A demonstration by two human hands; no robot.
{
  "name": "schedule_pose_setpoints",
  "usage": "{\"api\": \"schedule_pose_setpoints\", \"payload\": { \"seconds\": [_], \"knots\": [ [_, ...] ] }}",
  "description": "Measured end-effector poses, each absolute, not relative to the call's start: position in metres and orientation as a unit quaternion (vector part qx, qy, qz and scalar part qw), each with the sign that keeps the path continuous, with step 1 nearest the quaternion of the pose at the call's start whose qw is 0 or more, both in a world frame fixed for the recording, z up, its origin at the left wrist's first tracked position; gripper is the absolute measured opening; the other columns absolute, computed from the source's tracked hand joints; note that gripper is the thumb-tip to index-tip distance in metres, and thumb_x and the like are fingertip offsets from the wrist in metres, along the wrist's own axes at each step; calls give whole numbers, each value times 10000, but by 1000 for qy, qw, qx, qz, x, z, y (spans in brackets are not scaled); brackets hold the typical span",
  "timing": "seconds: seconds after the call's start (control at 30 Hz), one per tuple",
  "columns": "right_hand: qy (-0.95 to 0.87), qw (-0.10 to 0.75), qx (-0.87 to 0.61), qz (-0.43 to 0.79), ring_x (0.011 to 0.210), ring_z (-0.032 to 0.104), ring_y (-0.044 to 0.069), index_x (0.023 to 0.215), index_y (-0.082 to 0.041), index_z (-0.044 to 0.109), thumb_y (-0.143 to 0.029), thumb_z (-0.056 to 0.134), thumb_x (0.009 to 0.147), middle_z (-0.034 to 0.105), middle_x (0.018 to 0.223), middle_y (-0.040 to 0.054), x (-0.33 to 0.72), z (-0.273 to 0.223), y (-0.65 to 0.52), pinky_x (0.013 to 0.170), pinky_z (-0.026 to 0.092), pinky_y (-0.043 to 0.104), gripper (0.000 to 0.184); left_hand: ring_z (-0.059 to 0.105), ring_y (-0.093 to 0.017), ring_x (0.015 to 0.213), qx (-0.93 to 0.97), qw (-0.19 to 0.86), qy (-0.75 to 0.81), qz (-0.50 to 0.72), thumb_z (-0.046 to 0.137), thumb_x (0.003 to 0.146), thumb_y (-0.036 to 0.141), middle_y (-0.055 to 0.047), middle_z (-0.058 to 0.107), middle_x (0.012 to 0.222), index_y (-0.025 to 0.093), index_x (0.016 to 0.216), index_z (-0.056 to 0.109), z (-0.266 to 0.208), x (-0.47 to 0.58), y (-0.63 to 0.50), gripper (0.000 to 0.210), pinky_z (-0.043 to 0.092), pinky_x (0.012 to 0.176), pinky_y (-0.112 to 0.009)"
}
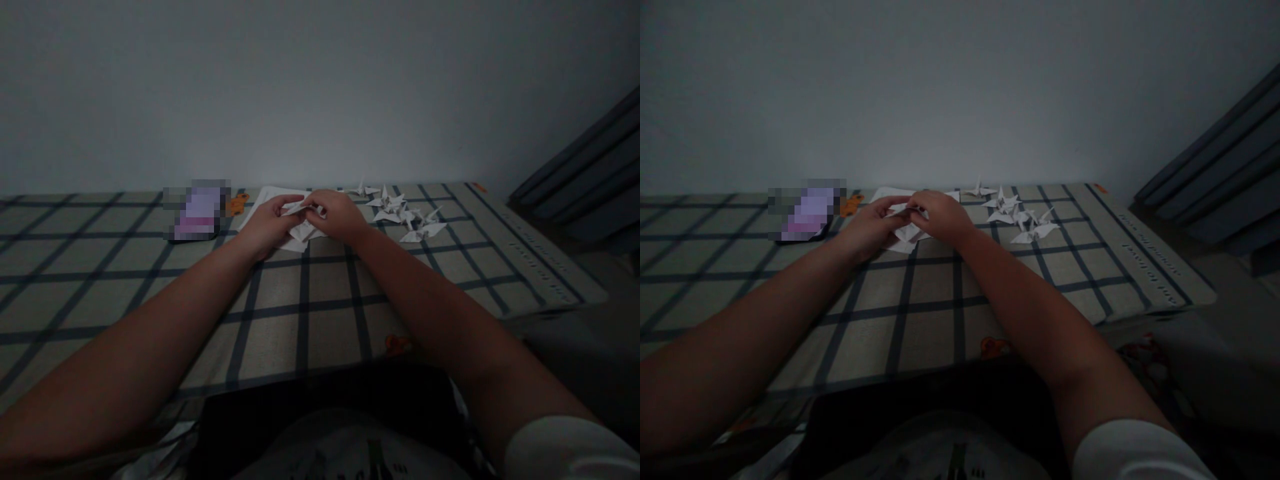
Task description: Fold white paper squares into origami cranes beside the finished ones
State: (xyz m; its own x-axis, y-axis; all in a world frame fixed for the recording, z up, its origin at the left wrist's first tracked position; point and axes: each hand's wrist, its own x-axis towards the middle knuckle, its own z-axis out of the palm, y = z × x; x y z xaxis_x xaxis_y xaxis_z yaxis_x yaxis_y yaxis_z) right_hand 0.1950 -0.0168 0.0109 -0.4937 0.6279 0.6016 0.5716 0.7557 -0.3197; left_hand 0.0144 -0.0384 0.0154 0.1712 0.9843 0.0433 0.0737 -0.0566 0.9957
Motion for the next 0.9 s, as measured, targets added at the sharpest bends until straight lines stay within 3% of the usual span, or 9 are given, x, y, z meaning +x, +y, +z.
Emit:
{"api": "schedule_pose_setpoints", "payload": {
  "seconds": [0.17,0.37,0.63,0.8,0.9],
  "knots": [
    [-840,382,-368,112,854,623,172,970,-140,716,-185,600,855,738,969,68,196,11,-15,825,462,304,170,675,-154,715,543,547,429,471,796,705,197,-58,735,897,153,1256,669,10,13,-30,567,521,678,-262],
    [-810,429,-351,193,883,640,167,1029,-140,720,-420,601,923,742,998,81,198,9,-11,775,480,279,322,687,-148,719,487,579,424,497,723,704,98,-46,732,880,150,1168,697,13,9,-24,468,555,670,-257],
    [-798,445,-356,195,794,619,148,881,-136,705,-379,606,913,718,853,57,199,12,-13,790,500,292,264,669,-128,687,514,579,407,485,796,759,242,-58,732,863,132,910,732,13,8,-29,197,527,608,-216],
    [-747,458,-352,329,809,652,140,1082,-154,687,-353,611,911,719,937,55,202,7,-6,732,534,272,273,708,-156,799,483,604,404,489,781,739,157,-66,756,942,156,955,750,12,4,-24,218,580,739,-260],
    [-739,434,-337,390,808,653,135,1165,-156,677,-365,642,898,717,968,59,202,4,-3,675,538,249,341,704,-166,836,476,607,411,486,751,751,130,-51,754,943,183,931,763,17,4,-25,188,584,730,-262]
  ]
}}
